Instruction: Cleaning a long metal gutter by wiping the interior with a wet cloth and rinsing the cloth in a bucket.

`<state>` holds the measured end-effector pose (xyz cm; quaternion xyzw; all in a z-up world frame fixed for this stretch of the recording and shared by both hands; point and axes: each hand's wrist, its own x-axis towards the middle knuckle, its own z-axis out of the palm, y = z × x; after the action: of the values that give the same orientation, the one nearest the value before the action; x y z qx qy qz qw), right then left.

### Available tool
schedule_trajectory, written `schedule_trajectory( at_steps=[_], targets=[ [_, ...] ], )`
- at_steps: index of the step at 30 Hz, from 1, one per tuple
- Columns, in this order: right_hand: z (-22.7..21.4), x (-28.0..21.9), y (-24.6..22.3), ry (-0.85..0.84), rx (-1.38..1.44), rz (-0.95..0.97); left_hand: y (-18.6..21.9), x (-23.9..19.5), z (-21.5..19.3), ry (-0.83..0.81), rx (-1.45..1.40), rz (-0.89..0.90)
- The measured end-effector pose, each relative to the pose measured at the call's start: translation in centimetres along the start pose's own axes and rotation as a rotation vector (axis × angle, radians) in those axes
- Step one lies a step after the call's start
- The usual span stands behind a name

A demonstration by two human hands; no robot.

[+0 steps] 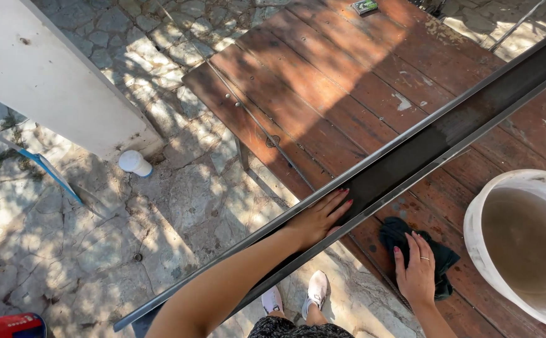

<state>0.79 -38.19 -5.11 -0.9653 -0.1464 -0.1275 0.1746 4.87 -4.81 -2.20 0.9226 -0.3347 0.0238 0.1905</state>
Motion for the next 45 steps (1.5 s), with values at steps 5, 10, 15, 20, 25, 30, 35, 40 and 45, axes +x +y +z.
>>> schedule_trajectory(
  at_steps=[5,10,15,20,25,30,35,40,45],
  targets=[
    [0.1,-0.3,0.0,0.018,-0.011,-0.018,3.9,-18.9,-8.4,-0.11,-0.294,-0.142],
    [0.2,-0.1,0.8,0.096,0.019,-0.082,5.2,-31.7,-10.1,-0.267,0.013,-0.267],
    [-2.8,-0.4,3.9,0.394,0.01,0.278,5.5,-32.5,-9.4,-0.296,0.072,-0.299],
    [-13.1,-0.1,5.0,0.486,-0.043,0.294,6.0,-32.2,-9.8,-0.145,0.19,-0.242],
    [-19.6,5.3,0.2,0.599,0.5,0.63,4.7,-32.6,-8.0,-0.178,0.011,-0.222],
    [-21.3,9.7,-15.4,0.445,1.051,0.784,5.4,-32.2,-9.7,-0.017,0.114,-0.201],
    [-18.2,9.5,-20.2,0.308,1.191,0.744,5.5,-35.2,-11.2,-0.048,0.176,-0.194],
    [-16.7,11.2,-19.5,0.335,1.152,0.809,6.8,-40.1,-14.0,-0.337,-0.176,-0.319],
    [-16.1,18.2,-10.2,0.739,1.52,0.975,6.1,-41.8,-10.2,0.174,0.562,-0.151]
  ],
)
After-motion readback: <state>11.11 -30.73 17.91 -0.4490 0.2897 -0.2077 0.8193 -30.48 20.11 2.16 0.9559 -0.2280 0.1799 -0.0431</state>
